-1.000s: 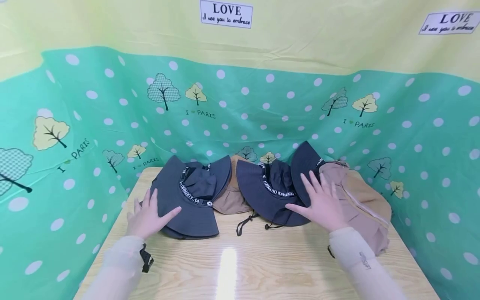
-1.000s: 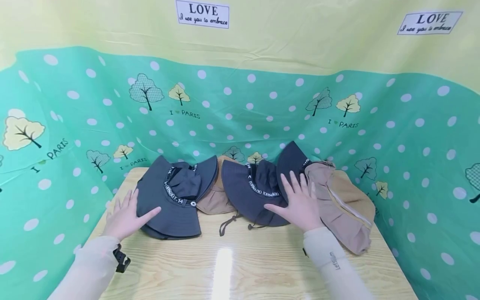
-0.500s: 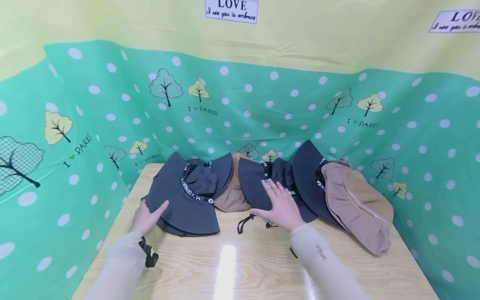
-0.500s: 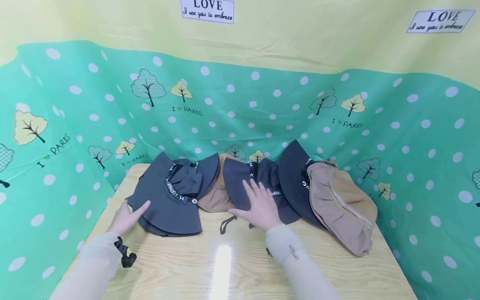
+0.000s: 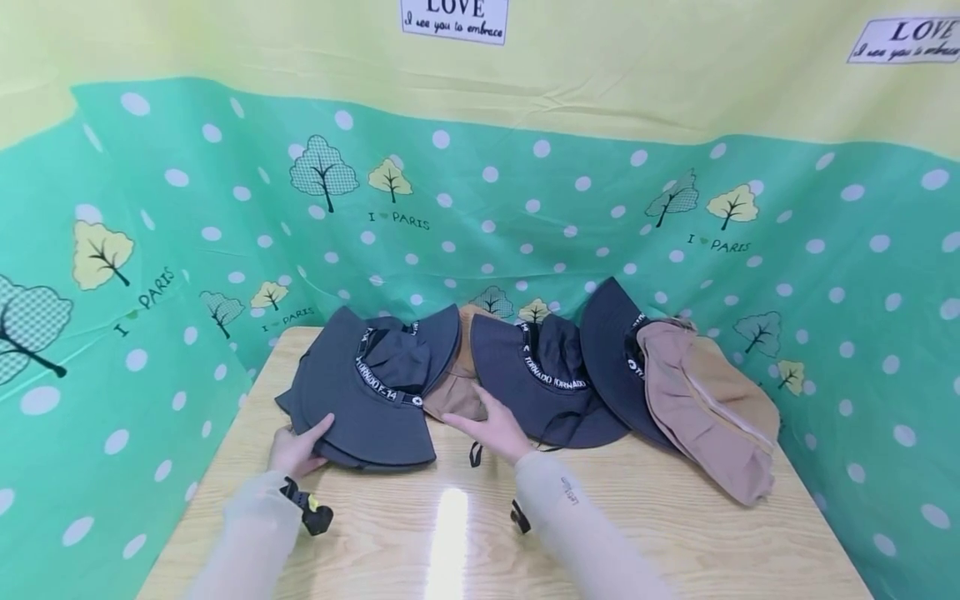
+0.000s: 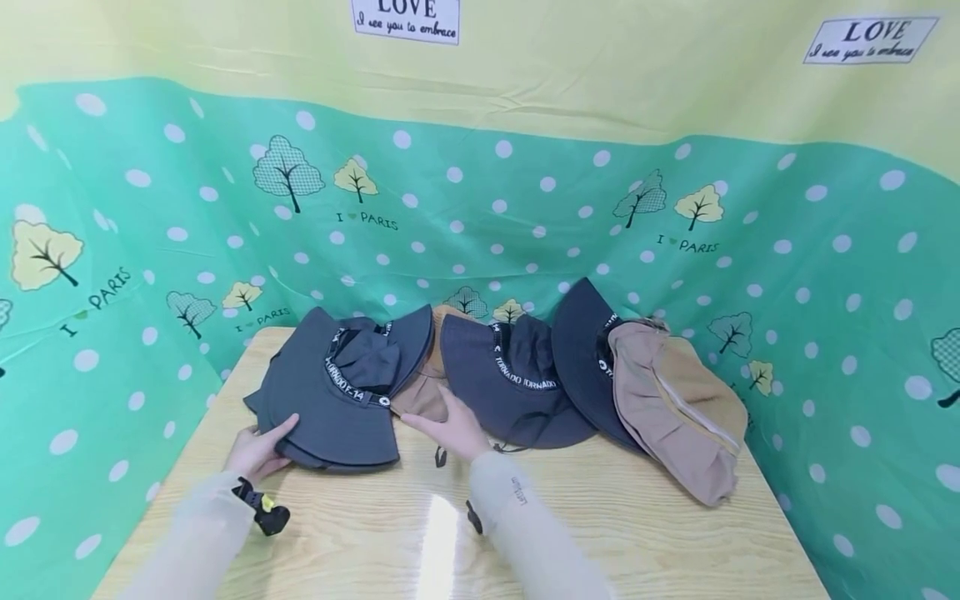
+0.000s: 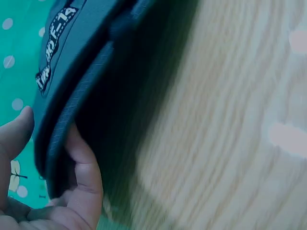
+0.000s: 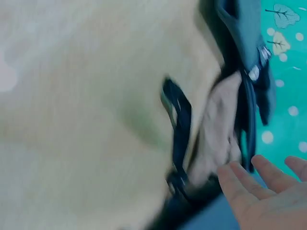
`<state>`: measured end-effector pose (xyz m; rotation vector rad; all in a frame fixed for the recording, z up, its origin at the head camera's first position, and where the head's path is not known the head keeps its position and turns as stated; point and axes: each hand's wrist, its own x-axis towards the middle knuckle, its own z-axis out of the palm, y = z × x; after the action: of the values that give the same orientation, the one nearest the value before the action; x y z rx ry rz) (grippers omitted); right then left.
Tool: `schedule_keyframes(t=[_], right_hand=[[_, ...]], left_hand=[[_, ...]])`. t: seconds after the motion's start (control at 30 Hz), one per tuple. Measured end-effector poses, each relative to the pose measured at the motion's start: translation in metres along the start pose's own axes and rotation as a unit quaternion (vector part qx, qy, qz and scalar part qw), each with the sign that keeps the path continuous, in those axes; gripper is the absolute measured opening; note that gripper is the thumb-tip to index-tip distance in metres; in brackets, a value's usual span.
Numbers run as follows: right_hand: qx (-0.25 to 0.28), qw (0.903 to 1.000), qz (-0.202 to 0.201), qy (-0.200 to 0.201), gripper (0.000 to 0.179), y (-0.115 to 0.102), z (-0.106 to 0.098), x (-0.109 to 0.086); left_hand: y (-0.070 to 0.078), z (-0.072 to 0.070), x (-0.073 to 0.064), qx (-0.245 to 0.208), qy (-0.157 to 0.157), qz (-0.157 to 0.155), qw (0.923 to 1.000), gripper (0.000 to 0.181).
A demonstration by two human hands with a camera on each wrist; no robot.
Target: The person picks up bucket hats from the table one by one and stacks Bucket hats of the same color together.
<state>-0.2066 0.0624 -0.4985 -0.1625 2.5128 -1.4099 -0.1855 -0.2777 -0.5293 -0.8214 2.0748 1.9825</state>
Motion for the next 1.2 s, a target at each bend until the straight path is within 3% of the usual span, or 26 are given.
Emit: schedule_keyframes(t=[0.13,0.27,0.4,0.47,0.63,0.67,0.73,0.8,0.97,1.2], right_hand=[[0.068,0.9963,0.047,-0.019,0.100,0.005,0.016,0.000],[0.129,0.9895,0.060,-0.024,0.099,0.007,0.027,-0.001],[0.215,0.9735,0.076,-0.021,0.096,0.005,0.035,-0.004],[0.287,0.9541,0.084,-0.019,0.092,0.003,0.039,-0.004],[0.466,0.8779,0.112,0.001,0.080,-0.007,0.045,-0.005],[0.484,0.8674,0.116,0.008,0.076,-0.009,0.045,-0.005],[0.504,0.8553,0.120,0.021,0.069,-0.015,0.046,-0.005],[0.511,0.8509,0.120,0.030,0.069,-0.021,0.047,-0.005],[0.494,0.8629,0.104,0.032,0.060,-0.028,0.050,-0.003],[0.478,0.8759,0.068,-0.005,0.056,-0.029,0.041,-0.003]], left_hand=[[0.001,0.009,-0.002,-0.060,-0.018,0.005,0.9980,0.100],[0.002,0.016,-0.005,-0.084,-0.032,-0.002,0.9959,0.102],[0.005,0.025,-0.006,-0.118,-0.065,-0.002,0.9909,0.098],[0.008,0.030,-0.008,-0.140,-0.076,0.001,0.9872,0.092],[0.013,0.046,-0.015,-0.182,-0.076,-0.005,0.9804,0.085],[0.013,0.049,-0.016,-0.185,-0.073,-0.006,0.9801,0.084],[0.014,0.055,-0.019,-0.195,-0.071,-0.006,0.9782,0.085],[0.015,0.058,-0.022,-0.207,-0.072,-0.004,0.9758,0.085],[0.018,0.058,-0.026,-0.241,-0.067,0.002,0.9682,0.085],[0.027,0.054,-0.024,-0.301,-0.021,-0.001,0.9535,0.081]])
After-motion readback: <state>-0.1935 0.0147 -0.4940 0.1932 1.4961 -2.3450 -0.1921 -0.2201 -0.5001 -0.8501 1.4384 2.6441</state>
